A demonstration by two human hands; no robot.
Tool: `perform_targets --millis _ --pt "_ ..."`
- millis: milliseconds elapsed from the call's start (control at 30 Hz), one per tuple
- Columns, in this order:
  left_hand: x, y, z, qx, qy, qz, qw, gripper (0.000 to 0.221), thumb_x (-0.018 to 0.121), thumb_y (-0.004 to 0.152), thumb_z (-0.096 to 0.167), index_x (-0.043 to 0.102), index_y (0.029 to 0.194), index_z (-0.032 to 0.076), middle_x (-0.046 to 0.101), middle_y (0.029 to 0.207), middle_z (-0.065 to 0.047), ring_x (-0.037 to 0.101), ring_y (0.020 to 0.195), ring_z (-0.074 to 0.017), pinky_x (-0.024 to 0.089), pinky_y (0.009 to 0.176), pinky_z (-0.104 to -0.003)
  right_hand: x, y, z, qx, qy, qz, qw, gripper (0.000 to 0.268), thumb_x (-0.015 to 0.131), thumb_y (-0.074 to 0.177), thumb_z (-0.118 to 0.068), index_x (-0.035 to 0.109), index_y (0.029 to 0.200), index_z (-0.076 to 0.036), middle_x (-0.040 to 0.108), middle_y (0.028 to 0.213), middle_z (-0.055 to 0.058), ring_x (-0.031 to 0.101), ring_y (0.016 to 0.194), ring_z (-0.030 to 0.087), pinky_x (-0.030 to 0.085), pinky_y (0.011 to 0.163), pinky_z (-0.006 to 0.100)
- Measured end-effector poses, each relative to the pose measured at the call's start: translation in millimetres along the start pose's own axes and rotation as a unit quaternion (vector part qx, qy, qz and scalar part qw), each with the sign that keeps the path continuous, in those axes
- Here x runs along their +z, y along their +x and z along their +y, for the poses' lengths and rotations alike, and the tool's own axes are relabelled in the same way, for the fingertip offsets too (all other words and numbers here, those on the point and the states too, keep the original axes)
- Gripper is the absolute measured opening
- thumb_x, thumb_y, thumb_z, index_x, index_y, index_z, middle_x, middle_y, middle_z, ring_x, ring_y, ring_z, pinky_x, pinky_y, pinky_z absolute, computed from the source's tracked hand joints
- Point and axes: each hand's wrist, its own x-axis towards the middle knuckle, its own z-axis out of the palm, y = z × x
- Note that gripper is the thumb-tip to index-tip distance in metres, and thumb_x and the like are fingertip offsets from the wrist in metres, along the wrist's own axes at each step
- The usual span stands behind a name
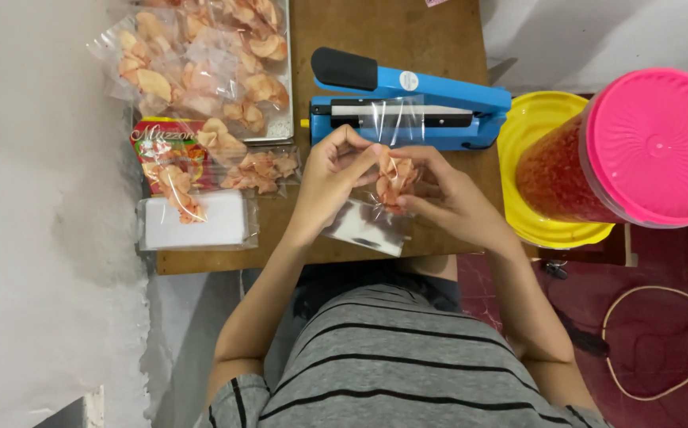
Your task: Manually filling small plastic bags with food pieces and sealing them using a heat sealer on a wooden table.
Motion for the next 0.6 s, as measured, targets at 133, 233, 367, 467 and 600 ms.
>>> perform_targets --millis 133,233,367,467,600 --pt "-16.3 6.3 -18.8 -0.023 -0.004 0.011 1.000 0.017 0.069 0.086 0.017 0.059 0.089 0.003 0.061 0.085 -0.006 0.067 0.083 -0.0133 0.061 0.071 -0.035 9.4 3.8 24.6 0.020 0.057 0.017 0.998 0.055 0.063 0.086 -0.001 0.043 0.136 -0.009 0.056 0.103 0.012 0.062 0.095 0.022 0.055 0.086 0.041" --pt "-26.3 13.2 -34.9 -0.047 -0.004 0.012 0.999 0.017 0.068 0.087 0.019 0.058 0.088 0.005 0.062 0.087 -0.007 0.066 0.085 -0.0134 0.061 0.073 -0.037 12.4 8.9 33.0 0.031 0.070 0.019 0.997 0.057 0.067 0.084 -0.003 0.044 0.137 -0.010 0.053 0.102 0.007 0.060 0.095 0.019 0.054 0.088 0.038" --pt "-33.2 20.0 -38.2 -0.087 0.028 0.014 0.996 0.022 0.065 0.089 0.025 0.059 0.089 0.003 0.066 0.090 -0.014 0.067 0.088 -0.0191 0.059 0.075 -0.043 13.2 18.7 57.9 0.047 0.088 0.013 0.995 0.060 0.067 0.085 -0.005 0.042 0.139 -0.012 0.055 0.102 0.009 0.061 0.095 0.020 0.054 0.087 0.038" --pt "-43.1 23.3 -39.6 -0.103 0.095 -0.006 0.990 0.029 0.065 0.089 0.029 0.060 0.093 0.001 0.067 0.092 -0.021 0.069 0.090 -0.0268 0.059 0.074 -0.045 17.5 24.9 66.8 0.054 0.118 0.031 0.991 0.056 0.066 0.086 -0.004 0.044 0.137 -0.010 0.054 0.096 0.007 0.062 0.091 0.018 0.056 0.080 0.035" --pt "-61.4 26.8 -37.3 -0.090 0.247 -0.037 0.964 0.036 0.063 0.089 0.033 0.060 0.103 0.000 0.067 0.094 -0.024 0.070 0.090 -0.0296 0.060 0.074 -0.040 22.6 31.1 81.8 0.064 0.145 0.072 0.985 0.049 0.064 0.088 -0.004 0.047 0.133 -0.009 0.052 0.090 0.004 0.061 0.085 0.015 0.058 0.073 0.030"
